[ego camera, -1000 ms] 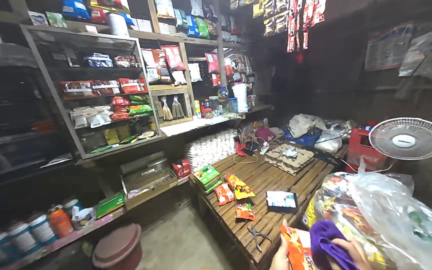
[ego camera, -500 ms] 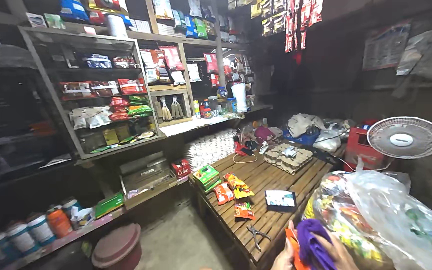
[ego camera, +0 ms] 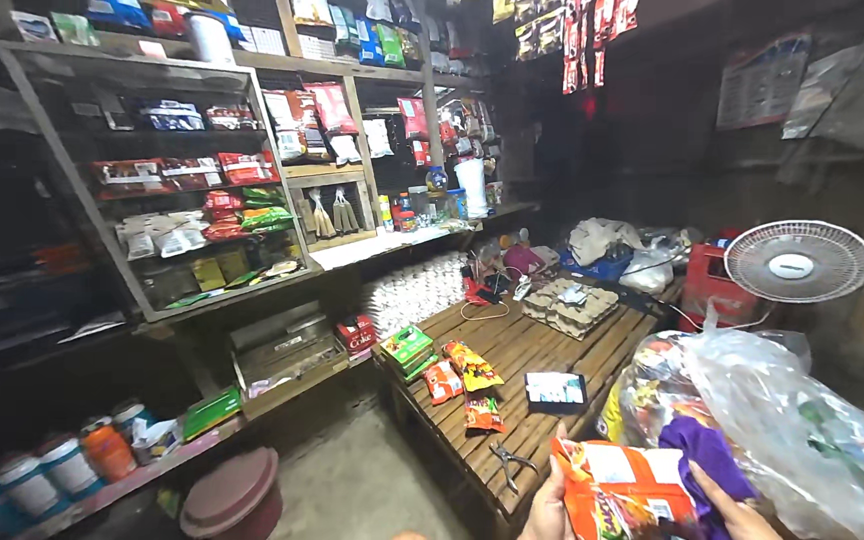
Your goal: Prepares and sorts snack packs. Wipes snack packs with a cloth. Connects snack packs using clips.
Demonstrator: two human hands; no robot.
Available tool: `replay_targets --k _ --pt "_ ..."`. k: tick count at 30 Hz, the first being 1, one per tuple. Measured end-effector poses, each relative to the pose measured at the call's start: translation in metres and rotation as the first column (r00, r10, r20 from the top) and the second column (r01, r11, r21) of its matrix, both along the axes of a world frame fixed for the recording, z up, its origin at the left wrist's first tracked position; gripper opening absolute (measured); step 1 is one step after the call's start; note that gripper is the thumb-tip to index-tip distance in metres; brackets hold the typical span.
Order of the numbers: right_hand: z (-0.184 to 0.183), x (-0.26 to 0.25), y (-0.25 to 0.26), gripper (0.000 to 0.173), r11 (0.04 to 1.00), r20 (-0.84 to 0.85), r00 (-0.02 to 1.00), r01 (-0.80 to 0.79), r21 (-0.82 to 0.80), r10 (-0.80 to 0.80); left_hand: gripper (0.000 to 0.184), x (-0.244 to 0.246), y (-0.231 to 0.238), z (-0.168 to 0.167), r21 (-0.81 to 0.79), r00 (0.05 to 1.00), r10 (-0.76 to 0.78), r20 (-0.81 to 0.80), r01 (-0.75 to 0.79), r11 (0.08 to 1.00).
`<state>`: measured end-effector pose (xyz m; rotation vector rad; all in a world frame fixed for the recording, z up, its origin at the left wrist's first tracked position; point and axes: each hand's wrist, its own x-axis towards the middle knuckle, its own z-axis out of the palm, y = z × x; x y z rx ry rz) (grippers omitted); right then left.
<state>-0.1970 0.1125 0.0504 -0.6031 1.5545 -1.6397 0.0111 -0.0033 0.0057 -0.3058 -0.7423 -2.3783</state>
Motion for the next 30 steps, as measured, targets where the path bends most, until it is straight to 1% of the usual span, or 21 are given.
replay_targets --k 1,2,3,5,7,10,11,12,14,15,17,19,20,21,22,23,24,25,27,28,30 --pt "0.000 0.001 0.000 0.028 1.000 0.041 0.999 0.015 -0.024 -0.014 0.053 0.001 -0.001 0.000 0.024 1.000 0.015 0.009 -0.016 1.000" --pt "-0.002 0.002 0.001 0.021 0.998 0.045 0.999 0.034 -0.055 -0.031 0.048 0.002 -0.002 0.002 0.056 0.999 0.034 0.033 -0.036 0.998" --pt "-0.002 0.002 0.002 0.017 0.996 0.026 0.999 0.047 -0.079 -0.045 0.045 0.003 -0.002 0.002 0.083 0.997 0.051 0.057 -0.056 0.995" --pt "0.000 0.000 0.002 0.017 0.993 -0.015 0.997 0.074 -0.094 -0.075 0.047 0.004 -0.003 0.003 0.104 0.990 0.090 0.104 -0.101 0.989" --pt "0.001 -0.002 0.002 0.021 0.993 -0.069 0.992 0.104 -0.055 -0.108 0.048 0.002 -0.007 -0.003 0.086 0.991 0.093 0.095 -0.101 0.991" --pt "0.002 -0.003 0.002 0.027 0.985 -0.226 0.960 0.171 0.006 -0.165 0.050 -0.001 -0.008 -0.005 0.093 0.988 0.094 0.121 -0.105 0.990" --pt "0.000 -0.005 0.002 0.033 0.982 -0.305 0.935 0.187 -0.007 -0.180 0.052 -0.001 -0.005 -0.001 0.109 0.980 0.113 0.162 -0.132 0.985" --pt "-0.001 -0.007 0.003 0.044 0.983 -0.384 0.905 0.179 -0.049 -0.184 0.053 -0.002 -0.002 0.002 0.085 0.963 0.156 0.218 -0.178 0.980" --pt "-0.001 -0.014 0.005 0.068 0.981 -0.538 0.825 0.091 -0.172 -0.171 0.052 -0.004 0.000 0.006 -0.014 0.919 0.235 0.315 -0.243 0.970" --pt "-0.002 -0.018 0.006 0.074 0.973 -0.612 0.769 0.054 -0.224 -0.184 0.052 -0.005 0.002 0.006 -0.065 0.900 0.261 0.348 -0.254 0.965" --pt "-0.005 -0.027 0.008 0.076 0.964 -0.715 0.666 0.020 -0.266 -0.211 0.052 -0.006 0.005 0.004 -0.168 0.870 0.300 0.391 -0.253 0.953" --pt "-0.004 -0.033 0.008 0.075 0.963 -0.749 0.625 0.019 -0.270 -0.222 0.060 -0.008 0.007 0.002 -0.239 0.861 0.313 0.400 -0.232 0.943" --pt "-0.001 -0.032 0.009 0.073 0.964 -0.722 0.656 0.036 -0.263 -0.221 0.060 -0.009 0.007 0.001 -0.231 0.860 0.306 0.409 -0.227 0.946" --pt "0.006 -0.026 0.010 0.067 0.969 -0.642 0.737 0.073 -0.237 -0.213 0.057 -0.010 0.007 0.001 -0.199 0.850 0.301 0.432 -0.236 0.951" --pt "0.016 -0.016 0.011 0.053 0.970 -0.502 0.835 0.143 -0.198 -0.226 0.051 -0.011 0.006 0.001 -0.150 0.833 0.300 0.464 -0.259 0.954" --pt "0.028 -0.007 0.009 0.032 0.970 -0.362 0.901 0.199 -0.141 -0.238 0.044 -0.013 0.003 0.001 -0.101 0.814 0.297 0.500 -0.286 0.953" --pt "0.036 -0.001 0.009 0.020 0.976 -0.246 0.946 0.186 -0.117 -0.210 0.037 -0.015 0.000 -0.001 -0.069 0.799 0.292 0.526 -0.302 0.951" --pt "0.042 0.004 0.009 0.014 0.978 -0.164 0.969 0.164 -0.128 -0.184 0.035 -0.015 -0.003 -0.005 -0.060 0.793 0.282 0.540 -0.298 0.953" --pt "0.049 0.011 0.008 0.014 0.973 -0.118 0.978 0.148 -0.176 -0.170 0.034 -0.018 -0.007 -0.011 -0.078 0.763 0.280 0.583 -0.290 0.954" --pt "0.050 0.011 0.006 0.017 0.971 -0.140 0.974 0.150 -0.187 -0.178 0.037 -0.019 -0.007 -0.012 -0.105 0.717 0.296 0.631 -0.298 0.949" --pt "0.050 0.010 0.003 0.021 0.968 -0.215 0.954 0.173 -0.182 -0.211 0.057 -0.017 -0.006 -0.010 -0.203 0.591 0.354 0.724 -0.309 0.929"
